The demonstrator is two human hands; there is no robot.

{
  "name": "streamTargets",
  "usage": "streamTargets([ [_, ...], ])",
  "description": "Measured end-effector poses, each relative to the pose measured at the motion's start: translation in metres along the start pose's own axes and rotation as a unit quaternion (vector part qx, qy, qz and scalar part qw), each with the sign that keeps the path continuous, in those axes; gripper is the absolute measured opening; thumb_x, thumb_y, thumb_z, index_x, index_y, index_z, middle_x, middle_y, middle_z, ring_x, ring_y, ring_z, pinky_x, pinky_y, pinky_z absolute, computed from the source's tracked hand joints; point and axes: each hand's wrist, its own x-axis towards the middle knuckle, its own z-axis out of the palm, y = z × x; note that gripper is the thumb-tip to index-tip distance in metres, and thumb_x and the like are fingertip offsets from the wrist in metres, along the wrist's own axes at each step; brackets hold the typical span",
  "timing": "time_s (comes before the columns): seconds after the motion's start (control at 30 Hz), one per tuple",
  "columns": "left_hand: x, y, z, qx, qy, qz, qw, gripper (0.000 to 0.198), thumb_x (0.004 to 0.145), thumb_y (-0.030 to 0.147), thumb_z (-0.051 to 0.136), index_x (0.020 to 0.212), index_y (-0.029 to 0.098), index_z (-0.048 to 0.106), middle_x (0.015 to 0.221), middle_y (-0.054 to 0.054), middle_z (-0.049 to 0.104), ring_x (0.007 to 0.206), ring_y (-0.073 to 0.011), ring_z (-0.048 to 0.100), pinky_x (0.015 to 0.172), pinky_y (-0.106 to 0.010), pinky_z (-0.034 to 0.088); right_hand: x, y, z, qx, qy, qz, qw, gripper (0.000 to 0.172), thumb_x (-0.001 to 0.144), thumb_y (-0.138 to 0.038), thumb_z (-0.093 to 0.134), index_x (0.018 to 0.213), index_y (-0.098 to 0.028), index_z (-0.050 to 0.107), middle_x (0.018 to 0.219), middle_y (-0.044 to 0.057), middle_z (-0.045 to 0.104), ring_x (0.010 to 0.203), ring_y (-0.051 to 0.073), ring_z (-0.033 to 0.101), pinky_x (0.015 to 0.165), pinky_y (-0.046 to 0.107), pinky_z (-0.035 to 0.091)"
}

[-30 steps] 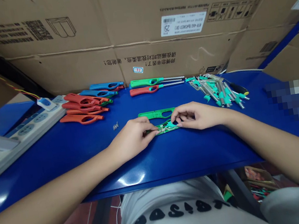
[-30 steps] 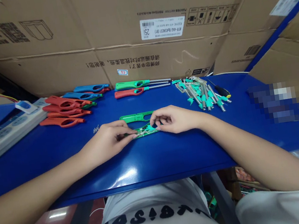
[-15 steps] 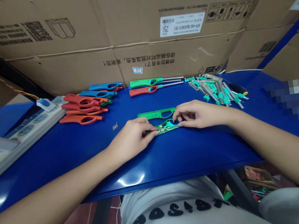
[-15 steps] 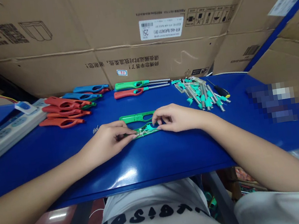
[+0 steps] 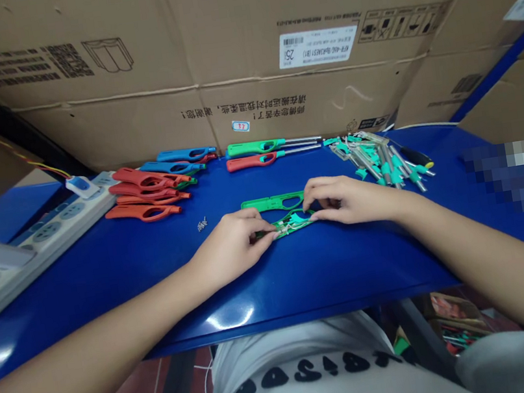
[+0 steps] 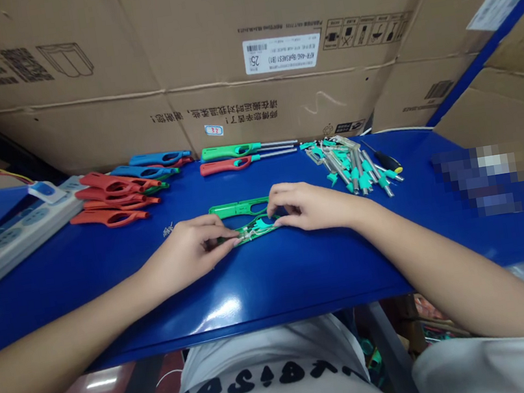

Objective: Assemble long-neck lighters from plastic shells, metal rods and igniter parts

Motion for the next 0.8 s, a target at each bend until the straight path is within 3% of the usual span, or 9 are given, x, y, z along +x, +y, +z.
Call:
streamTargets([
  [0.2,-0.001,-0.003,0.001,-0.008,0.004,0.025,1.000,0.016,0.093,0.015,0.066,0.101,0.016,0.080,0.084,-0.004,0.069,0.074,-0.0133,0.065,0.067,-0.023,0.050,-0.001,0.009,-0.001,-0.056,0.062,-0.011,0.996,0.026,0.099,-0.024,0.051,0.118,-0.022,0.069,0.118,0.010,0.061,0.095,0.019,0.063,0.079,0.032,0.052],
  [0.33,0.001,-0.005,0.001,-0.018,0.003,0.022,1.000,0.017,0.093,0.017,0.066,0.104,0.017,0.078,0.088,-0.004,0.070,0.075,-0.0137,0.066,0.067,-0.024,0.051,-0.001,0.018,0.003,-0.136,0.040,0.004,0.990,0.038,0.097,-0.015,0.044,0.124,-0.026,0.069,0.132,0.011,0.057,0.106,0.023,0.064,0.088,0.038,0.054],
  [0.53,0.002,-0.008,0.003,-0.045,0.017,-0.001,0.999,0.014,0.091,0.017,0.068,0.102,0.016,0.078,0.090,-0.004,0.071,0.067,-0.0107,0.064,0.062,-0.022,0.051,-0.001,0.020,0.000,-0.146,0.029,-0.006,0.989,0.024,0.096,-0.022,0.051,0.110,-0.019,0.070,0.125,0.014,0.059,0.110,0.027,0.063,0.095,0.044,0.052],
  [0.8,0.005,-0.017,0.003,-0.069,0.023,0.003,0.997,0.012,0.092,0.019,0.068,0.096,0.018,0.079,0.088,-0.004,0.072,0.075,-0.0138,0.068,0.065,-0.023,0.052,-0.002,0.017,-0.003,-0.129,0.008,0.022,0.991,0.014,0.095,-0.024,0.053,0.103,-0.021,0.065,0.113,0.010,0.063,0.105,0.025,0.062,0.091,0.038,0.050],
])
